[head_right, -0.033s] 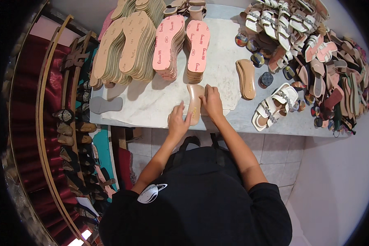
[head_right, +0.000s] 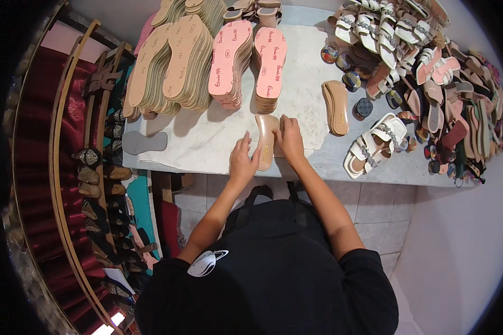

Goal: Organizing and sorting various components of sandals including soles and straps.

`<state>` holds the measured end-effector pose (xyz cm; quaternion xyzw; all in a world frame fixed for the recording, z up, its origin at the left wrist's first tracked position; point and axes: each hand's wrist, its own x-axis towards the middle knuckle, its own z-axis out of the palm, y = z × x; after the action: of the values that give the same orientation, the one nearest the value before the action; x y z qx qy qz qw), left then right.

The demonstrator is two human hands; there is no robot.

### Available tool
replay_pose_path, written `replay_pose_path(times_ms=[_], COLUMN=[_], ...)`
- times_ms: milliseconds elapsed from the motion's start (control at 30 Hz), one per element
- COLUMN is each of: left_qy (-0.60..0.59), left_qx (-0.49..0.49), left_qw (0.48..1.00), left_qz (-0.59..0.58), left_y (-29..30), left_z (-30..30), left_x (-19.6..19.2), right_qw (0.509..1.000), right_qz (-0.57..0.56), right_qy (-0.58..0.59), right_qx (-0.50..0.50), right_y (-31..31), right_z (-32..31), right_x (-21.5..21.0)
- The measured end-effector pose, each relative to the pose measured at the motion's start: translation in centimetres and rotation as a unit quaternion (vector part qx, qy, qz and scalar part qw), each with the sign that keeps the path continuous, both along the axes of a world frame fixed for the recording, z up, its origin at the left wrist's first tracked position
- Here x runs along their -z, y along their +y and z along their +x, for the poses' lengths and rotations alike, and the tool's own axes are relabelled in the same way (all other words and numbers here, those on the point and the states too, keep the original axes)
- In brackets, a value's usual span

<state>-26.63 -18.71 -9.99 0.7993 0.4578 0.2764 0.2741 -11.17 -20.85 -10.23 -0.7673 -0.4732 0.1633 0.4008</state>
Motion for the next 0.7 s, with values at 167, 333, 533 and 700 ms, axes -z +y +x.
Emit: replay_pose_path(times_ms=[167, 333, 533, 700], left_qy=[-0.097, -0.101, -0.036, 0.118], left_qx=[0.009, 0.029, 0.021, 0.112], left_qw=[0.994, 0.99, 0.997, 0.975], left_qz=[-0.053, -0.089, 0.063, 0.151], left_y=[4.1, 4.0, 3.9, 3.8], left_z=[2.9, 3.6, 3.2, 2.6], left_x=[1.2, 1.1, 0.4, -0.3], right_qw=[0.998, 0.996, 0.957, 0.948], right_qz=[0.02, 0.006, 0.035, -0.039], right_qy=[0.059, 0.084, -0.274, -0.287], right_qx=[0.01, -0.001, -0.09, -0.132], right_y=[1.0, 1.2, 0.6, -0.1], right_z=[0.1, 0.0, -1.7, -1.7], right_x=[0.3, 0.1, -1.7, 0.5])
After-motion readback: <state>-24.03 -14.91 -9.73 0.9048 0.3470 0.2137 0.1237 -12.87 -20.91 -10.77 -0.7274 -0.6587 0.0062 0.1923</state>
